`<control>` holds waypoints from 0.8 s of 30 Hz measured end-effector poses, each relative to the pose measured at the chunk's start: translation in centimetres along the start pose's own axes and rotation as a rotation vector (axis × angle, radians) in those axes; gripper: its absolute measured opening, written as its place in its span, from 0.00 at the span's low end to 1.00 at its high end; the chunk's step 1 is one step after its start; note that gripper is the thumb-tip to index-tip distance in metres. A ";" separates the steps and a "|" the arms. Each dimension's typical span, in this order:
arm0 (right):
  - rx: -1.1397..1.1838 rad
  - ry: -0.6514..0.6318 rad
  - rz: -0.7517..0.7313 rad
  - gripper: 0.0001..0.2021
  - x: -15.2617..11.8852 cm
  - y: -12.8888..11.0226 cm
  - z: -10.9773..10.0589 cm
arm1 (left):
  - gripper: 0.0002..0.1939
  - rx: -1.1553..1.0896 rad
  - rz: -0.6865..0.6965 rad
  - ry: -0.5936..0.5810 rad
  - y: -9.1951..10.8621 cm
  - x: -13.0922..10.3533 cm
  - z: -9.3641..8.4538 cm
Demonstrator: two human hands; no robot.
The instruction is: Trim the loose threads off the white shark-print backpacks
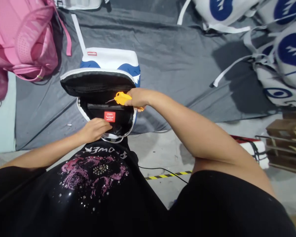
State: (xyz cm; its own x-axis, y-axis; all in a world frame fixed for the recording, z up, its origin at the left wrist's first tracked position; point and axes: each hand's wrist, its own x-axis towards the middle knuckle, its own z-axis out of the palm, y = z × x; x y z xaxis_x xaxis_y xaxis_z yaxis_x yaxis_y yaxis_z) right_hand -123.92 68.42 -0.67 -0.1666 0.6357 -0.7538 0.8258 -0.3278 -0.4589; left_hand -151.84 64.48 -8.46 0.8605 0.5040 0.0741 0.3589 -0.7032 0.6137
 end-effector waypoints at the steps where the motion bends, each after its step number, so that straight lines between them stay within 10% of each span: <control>1: 0.041 -0.032 -0.005 0.13 0.0 -0.8 0.0 | 0.15 0.004 -0.140 -0.161 0.0 -0.6 1.4; 4: 0.223 -0.086 -0.006 0.19 0.5 -3.6 0.4 | 0.26 0.008 -0.525 -0.578 -1.4 -1.2 3.4; 7: 0.392 -0.174 0.033 0.29 1.9 -6.0 1.4 | 0.36 -0.021 -0.578 -0.775 -3.1 -1.1 3.3; 11: 0.298 -0.294 0.019 0.29 4.1 -7.2 2.6 | 0.22 0.075 -0.606 -0.711 -2.9 -2.3 3.6; 18: -0.770 -0.194 -0.050 0.26 4.2 -7.7 0.7 | 0.14 0.098 -0.779 -0.487 -1.6 -5.5 4.2; 24: -0.760 -0.485 0.087 0.24 1.2 -7.1 -1.6 | 0.16 0.014 -1.051 -0.424 -1.1 -3.7 4.0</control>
State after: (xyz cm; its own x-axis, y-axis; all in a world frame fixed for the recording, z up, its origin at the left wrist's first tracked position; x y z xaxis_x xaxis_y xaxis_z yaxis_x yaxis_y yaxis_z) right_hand -129.14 72.63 2.39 -0.1533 0.2092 -0.9658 0.9506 0.2983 -0.0862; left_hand -153.95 61.41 -12.58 0.1826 0.6392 -0.7471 0.9778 -0.0388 0.2059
